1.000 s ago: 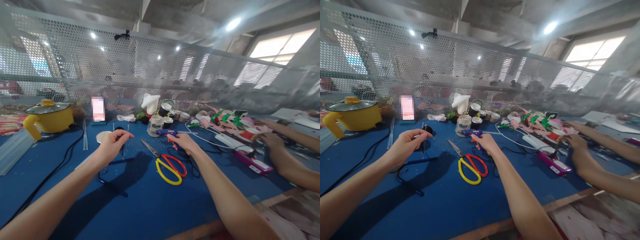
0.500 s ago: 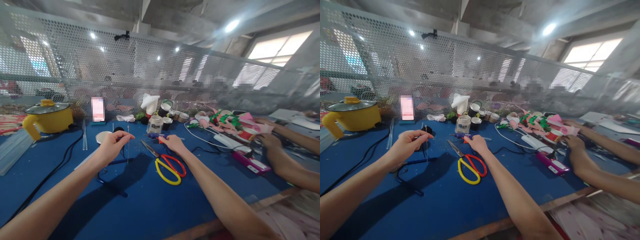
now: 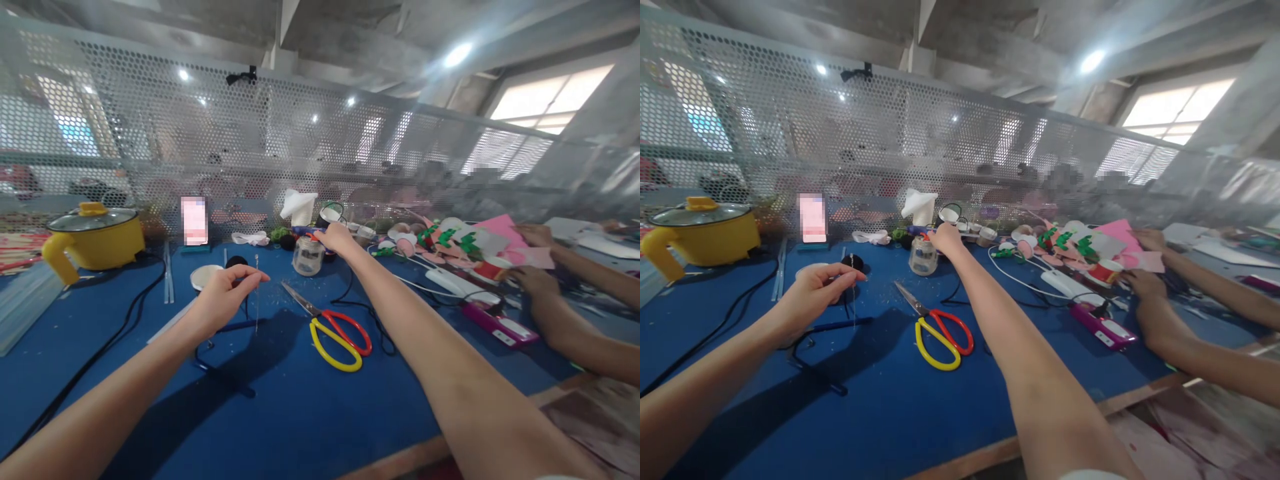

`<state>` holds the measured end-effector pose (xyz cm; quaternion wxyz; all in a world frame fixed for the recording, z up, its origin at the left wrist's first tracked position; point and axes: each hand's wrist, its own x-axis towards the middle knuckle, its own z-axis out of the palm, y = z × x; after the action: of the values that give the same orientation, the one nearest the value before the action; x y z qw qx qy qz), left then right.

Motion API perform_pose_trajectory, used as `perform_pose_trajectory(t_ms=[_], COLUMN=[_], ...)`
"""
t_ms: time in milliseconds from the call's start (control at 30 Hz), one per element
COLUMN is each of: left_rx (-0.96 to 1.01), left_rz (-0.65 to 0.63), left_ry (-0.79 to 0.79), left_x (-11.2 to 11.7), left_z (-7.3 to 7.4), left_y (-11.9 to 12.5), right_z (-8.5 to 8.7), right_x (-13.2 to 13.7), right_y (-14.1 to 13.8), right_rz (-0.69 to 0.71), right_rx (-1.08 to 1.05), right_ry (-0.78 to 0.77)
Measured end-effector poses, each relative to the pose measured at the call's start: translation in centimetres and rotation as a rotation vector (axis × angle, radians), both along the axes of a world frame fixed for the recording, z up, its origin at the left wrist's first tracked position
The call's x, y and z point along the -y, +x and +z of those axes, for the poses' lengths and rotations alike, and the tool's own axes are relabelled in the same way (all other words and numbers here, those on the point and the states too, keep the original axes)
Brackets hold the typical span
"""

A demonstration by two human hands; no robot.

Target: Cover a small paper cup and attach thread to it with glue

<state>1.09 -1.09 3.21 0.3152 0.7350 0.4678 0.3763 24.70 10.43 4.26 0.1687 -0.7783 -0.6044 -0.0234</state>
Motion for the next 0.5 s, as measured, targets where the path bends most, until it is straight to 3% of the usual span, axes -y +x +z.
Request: perform_pose_trajectory(t_ms=[167,300,400,500], left_rx=[0.006,0.024,0.066,0.153], left_rz=[-0.021,-0.018,-0.023,-0.020], left_ry=[0.007,-0.004,-0.032,-0.049], left_x=[-0.1,0.1,0.2,0.3], left_z=[-0.1,0.0,0.2,0.2], left_y=[0.2,0.0,0.1,0.4], right_z=[0.5,1.0,0.3,-1.5], right_x=[0.5,4.0,8.1,11.7], right_y=[0.4,-0.7,-3.3,-6.5], right_rz=[0.014,0.026,0.356,0.707], right_rx=[-0.001,-0.018,-0.316,-0.758], right_ry=[-0.001,0.133,0.336,0.092])
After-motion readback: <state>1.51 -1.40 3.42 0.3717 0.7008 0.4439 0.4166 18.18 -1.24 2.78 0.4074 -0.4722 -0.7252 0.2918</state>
